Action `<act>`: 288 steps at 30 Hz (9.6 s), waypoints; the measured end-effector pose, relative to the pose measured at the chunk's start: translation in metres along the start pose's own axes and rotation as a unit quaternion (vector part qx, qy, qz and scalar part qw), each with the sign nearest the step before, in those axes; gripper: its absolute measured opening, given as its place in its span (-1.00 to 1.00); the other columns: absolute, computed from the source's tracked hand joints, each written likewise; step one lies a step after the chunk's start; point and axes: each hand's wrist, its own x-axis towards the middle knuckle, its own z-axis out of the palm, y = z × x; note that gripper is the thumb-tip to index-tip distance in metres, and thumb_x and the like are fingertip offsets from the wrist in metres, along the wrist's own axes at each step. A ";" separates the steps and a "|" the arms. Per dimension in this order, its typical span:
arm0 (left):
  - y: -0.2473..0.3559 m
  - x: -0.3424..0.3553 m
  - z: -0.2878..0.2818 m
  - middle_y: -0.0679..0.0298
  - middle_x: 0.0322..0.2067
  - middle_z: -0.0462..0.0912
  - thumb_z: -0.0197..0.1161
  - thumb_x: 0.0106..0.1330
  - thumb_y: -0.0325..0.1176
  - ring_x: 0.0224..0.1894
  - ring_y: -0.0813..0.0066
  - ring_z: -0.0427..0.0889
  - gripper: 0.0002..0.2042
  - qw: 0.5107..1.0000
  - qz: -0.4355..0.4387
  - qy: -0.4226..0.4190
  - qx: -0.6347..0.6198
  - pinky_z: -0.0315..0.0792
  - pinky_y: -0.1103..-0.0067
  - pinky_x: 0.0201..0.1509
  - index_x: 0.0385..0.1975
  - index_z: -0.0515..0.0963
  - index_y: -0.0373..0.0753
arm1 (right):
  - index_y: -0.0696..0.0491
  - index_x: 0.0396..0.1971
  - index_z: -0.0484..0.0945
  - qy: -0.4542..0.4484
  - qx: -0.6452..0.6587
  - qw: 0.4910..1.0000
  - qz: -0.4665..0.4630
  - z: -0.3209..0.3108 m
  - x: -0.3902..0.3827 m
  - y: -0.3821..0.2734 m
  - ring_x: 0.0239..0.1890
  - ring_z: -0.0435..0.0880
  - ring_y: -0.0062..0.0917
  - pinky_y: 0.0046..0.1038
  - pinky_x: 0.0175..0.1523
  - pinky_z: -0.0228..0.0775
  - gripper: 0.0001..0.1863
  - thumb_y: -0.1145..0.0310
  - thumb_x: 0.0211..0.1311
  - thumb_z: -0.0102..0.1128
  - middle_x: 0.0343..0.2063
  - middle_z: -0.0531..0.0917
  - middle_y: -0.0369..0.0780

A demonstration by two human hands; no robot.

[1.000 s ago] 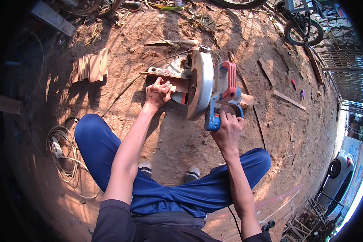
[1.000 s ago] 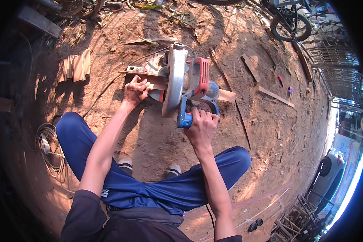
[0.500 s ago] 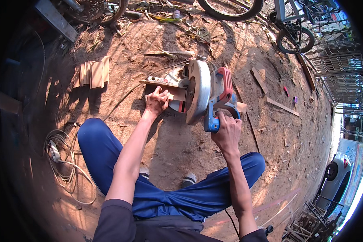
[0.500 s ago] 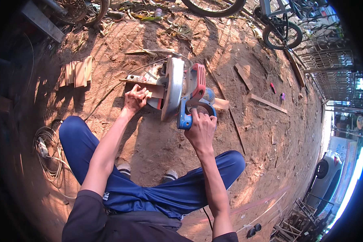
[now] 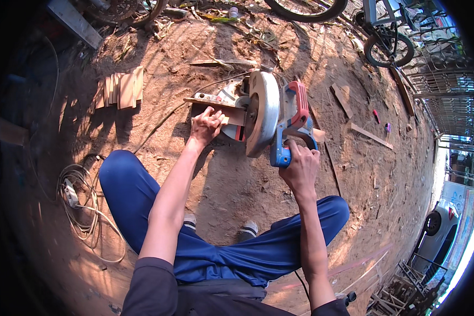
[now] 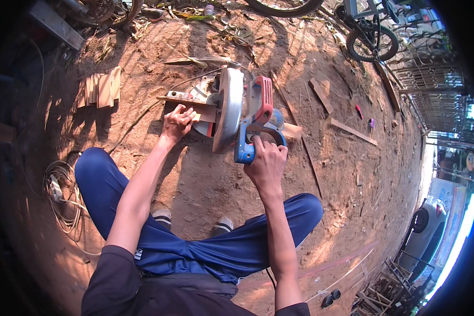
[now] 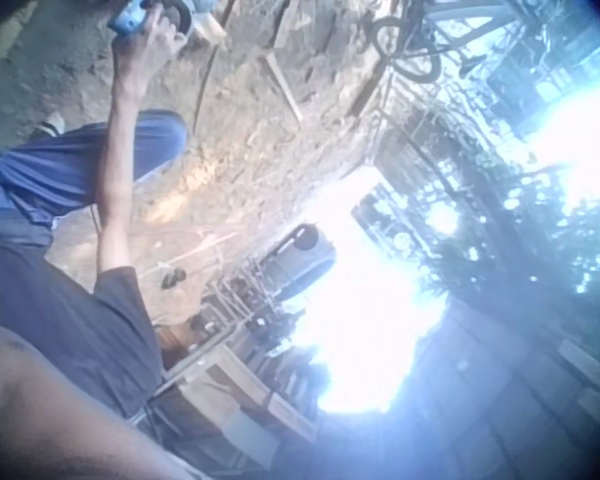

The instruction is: The person uses a miter saw to cut a small piece of wood, then picks up the cut pieces to check them.

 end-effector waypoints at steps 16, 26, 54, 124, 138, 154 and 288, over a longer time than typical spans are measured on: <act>-0.001 0.006 -0.002 0.29 -0.12 0.80 0.45 0.12 -0.28 0.00 0.17 0.72 -0.77 1.000 0.000 -0.006 0.002 0.69 0.39 -0.05 -0.22 0.75 -0.12 | 0.00 -0.24 0.58 -0.003 -0.017 1.000 0.001 0.011 -0.006 0.001 -0.32 0.65 -0.30 -0.25 -0.06 0.26 -0.61 0.42 -0.22 0.35 -0.47 0.64 -0.18; -0.003 0.007 -0.001 0.35 -0.16 0.81 0.49 0.11 -0.24 -0.09 0.27 0.69 -0.77 1.000 0.012 0.014 0.002 0.68 0.46 -0.15 -0.22 0.76 -0.07 | 0.03 -0.23 0.56 0.019 -0.017 1.000 -0.015 0.026 -0.016 0.003 -0.36 0.61 -0.27 -0.24 -0.09 0.26 -0.64 0.40 -0.15 0.33 -0.47 0.61 -0.16; -0.011 0.007 -0.001 0.46 -0.17 0.80 0.48 0.10 -0.23 -0.15 0.42 0.65 -0.82 0.998 -0.023 0.002 -0.053 0.71 0.53 -0.17 -0.28 0.79 0.03 | 0.12 -0.08 0.54 0.038 -0.018 0.999 -0.007 0.031 -0.017 0.003 -0.35 0.63 -0.28 -0.26 -0.08 0.28 -0.54 0.44 -0.11 0.29 -0.47 0.62 -0.17; 0.000 0.012 -0.008 0.36 -0.21 0.81 0.42 0.07 -0.33 -0.18 0.27 0.69 -0.82 0.999 -0.009 0.020 -0.023 0.67 0.46 -0.18 -0.29 0.75 -0.05 | 0.01 -0.38 0.58 0.089 0.008 0.996 0.031 0.051 -0.025 -0.002 -0.32 0.60 -0.37 -0.23 -0.01 0.30 -0.87 0.32 0.07 0.25 -0.48 0.58 -0.23; 0.002 0.009 -0.008 0.36 -0.18 0.81 0.41 0.05 -0.33 -0.12 0.28 0.67 -0.77 0.999 -0.027 0.013 -0.023 0.67 0.47 -0.15 -0.25 0.75 -0.06 | 0.02 -0.38 0.56 0.089 -0.001 0.996 0.026 0.051 -0.025 -0.004 -0.32 0.59 -0.34 -0.23 -0.02 0.27 -0.84 0.30 0.07 0.28 -0.48 0.58 -0.22; 0.001 0.009 -0.007 0.37 -0.19 0.81 0.42 0.05 -0.27 -0.14 0.27 0.68 -0.77 1.000 -0.011 0.011 -0.008 0.67 0.44 -0.21 -0.25 0.74 -0.05 | 0.03 -0.40 0.55 0.081 -0.006 0.996 0.021 0.054 -0.026 -0.003 -0.36 0.59 -0.35 -0.27 -0.04 0.25 -0.85 0.33 0.05 0.27 -0.50 0.57 -0.21; -0.173 -0.076 -0.142 0.28 -0.44 0.61 0.61 0.02 -0.24 -0.40 0.42 0.59 -0.69 0.748 -0.503 0.430 -0.050 0.46 0.43 -0.30 -0.41 0.60 -0.24 | -0.15 0.03 0.51 0.014 0.028 1.000 0.000 -0.075 0.058 0.015 -0.37 0.80 -0.19 -0.18 -0.21 0.60 -0.33 -0.09 -0.09 0.53 -0.45 0.78 -0.09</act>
